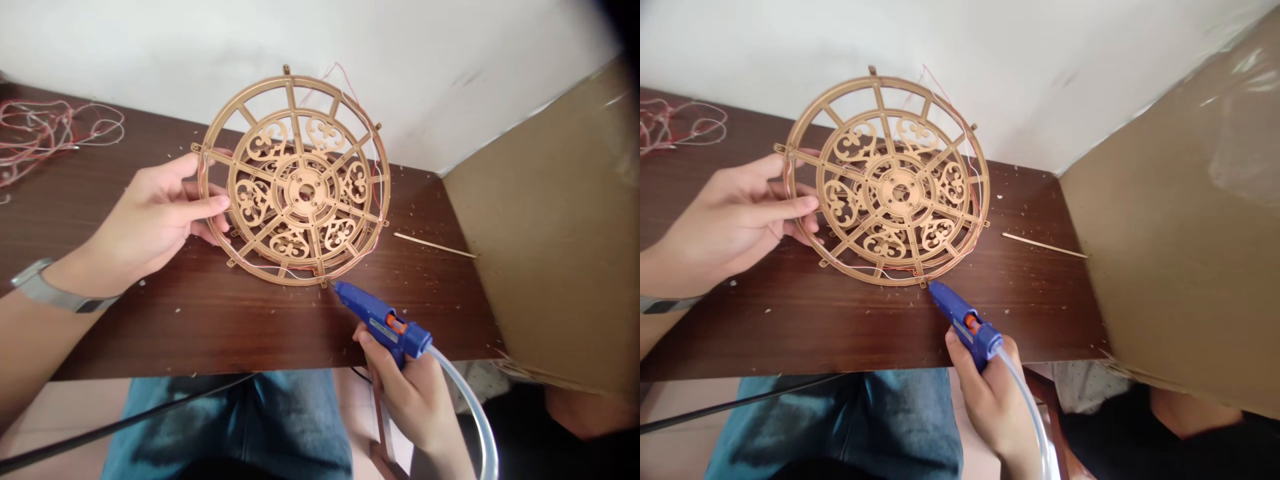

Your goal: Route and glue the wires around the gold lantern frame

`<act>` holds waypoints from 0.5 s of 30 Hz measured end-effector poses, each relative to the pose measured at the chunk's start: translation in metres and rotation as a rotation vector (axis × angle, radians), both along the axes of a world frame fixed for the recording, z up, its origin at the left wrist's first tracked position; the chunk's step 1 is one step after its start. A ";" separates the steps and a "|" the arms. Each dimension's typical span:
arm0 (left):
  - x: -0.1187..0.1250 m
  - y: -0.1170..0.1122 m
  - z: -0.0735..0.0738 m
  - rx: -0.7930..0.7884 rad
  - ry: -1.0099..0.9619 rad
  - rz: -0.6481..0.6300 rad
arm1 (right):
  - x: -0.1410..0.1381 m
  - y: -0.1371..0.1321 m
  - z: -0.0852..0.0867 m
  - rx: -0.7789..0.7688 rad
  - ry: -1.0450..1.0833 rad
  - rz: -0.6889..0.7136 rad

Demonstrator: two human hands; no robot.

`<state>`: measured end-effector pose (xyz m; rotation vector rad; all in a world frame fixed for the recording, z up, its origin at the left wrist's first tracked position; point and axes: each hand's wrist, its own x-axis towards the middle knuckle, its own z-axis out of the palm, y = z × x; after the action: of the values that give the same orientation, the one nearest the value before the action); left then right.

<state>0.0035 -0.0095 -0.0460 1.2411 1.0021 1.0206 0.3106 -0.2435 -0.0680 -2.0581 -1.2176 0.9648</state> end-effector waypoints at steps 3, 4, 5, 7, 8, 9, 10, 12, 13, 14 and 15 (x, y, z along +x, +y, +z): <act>0.000 0.001 -0.001 -0.002 -0.001 -0.001 | -0.001 -0.001 0.000 0.015 0.006 0.006; 0.000 0.001 -0.001 -0.001 0.000 -0.002 | -0.002 0.000 0.000 0.020 0.005 0.006; -0.001 0.001 -0.001 0.002 0.000 -0.003 | -0.002 0.000 0.001 0.024 0.002 0.007; -0.001 0.001 0.000 0.009 -0.001 -0.005 | -0.004 0.002 0.003 0.029 -0.008 0.009; -0.001 0.001 0.001 0.010 0.003 -0.004 | -0.004 0.002 0.004 0.031 -0.014 0.010; -0.001 0.001 0.001 0.009 0.008 -0.004 | -0.005 0.003 0.004 0.036 -0.020 0.011; -0.001 0.001 0.002 0.006 0.013 -0.004 | -0.005 0.003 0.005 0.042 -0.027 0.007; -0.001 0.001 0.002 -0.003 0.022 -0.011 | -0.004 0.003 0.005 0.054 -0.041 -0.007; -0.001 0.001 0.002 -0.003 0.023 -0.012 | -0.003 0.002 0.004 0.056 -0.044 -0.010; -0.001 0.001 0.002 -0.002 0.020 -0.011 | -0.002 0.001 0.003 0.058 -0.045 -0.008; -0.001 0.001 0.002 0.001 0.017 -0.008 | -0.001 0.000 0.002 0.063 -0.046 0.002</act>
<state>0.0028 -0.0081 -0.0442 1.2553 1.0096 1.0058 0.3098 -0.2434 -0.0656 -2.0405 -1.2574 0.8731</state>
